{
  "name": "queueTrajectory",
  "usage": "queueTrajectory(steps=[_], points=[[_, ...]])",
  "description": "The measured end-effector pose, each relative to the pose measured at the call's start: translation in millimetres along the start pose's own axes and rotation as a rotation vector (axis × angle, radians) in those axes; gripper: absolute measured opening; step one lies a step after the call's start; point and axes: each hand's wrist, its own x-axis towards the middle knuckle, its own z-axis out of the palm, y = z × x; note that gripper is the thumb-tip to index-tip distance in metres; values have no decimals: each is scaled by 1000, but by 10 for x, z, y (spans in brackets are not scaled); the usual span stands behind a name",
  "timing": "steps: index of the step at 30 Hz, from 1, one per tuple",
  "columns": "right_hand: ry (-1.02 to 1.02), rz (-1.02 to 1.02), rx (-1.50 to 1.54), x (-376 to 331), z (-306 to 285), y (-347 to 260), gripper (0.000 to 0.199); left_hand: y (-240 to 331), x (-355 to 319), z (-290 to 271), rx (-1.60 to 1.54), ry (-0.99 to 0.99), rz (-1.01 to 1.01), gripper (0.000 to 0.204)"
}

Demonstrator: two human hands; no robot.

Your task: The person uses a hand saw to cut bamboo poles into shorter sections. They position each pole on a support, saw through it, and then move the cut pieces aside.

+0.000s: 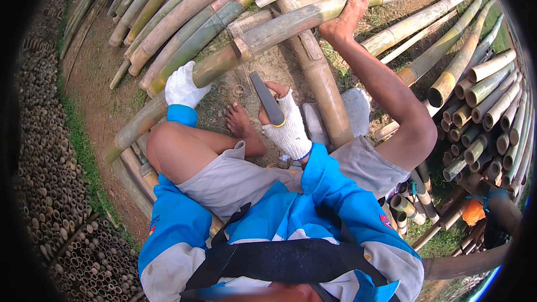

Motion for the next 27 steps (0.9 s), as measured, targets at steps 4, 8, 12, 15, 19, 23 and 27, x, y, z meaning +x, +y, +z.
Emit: queueTrajectory(steps=[4, 8, 12, 15, 19, 23, 27], points=[[-58, 133, 139, -315, -92, 106, 60, 44, -43, -38, 1, 30, 23, 71], [-112, 118, 34, -1161, -638, -202, 55, 61, -45, 56, 31, 109, 52, 71], [-94, 118, 17, -982, -693, -312, 60, 51, 129, 148, 4, 165, 92, 70], [-139, 168, 71, -234, -267, -28, 62, 59, 65, 44, 25, 59, 1, 69], [-81, 33, 123, 76, 22, 240, 62, 128, 77, -119, 47, 9, -13, 64], [-141, 85, 131, -841, -515, -69, 53, 167, 92, -163, 34, -28, -59, 73], [-62, -24, -25, -1372, -972, -518, 43, 135, 88, -71, 41, 0, -38, 67]])
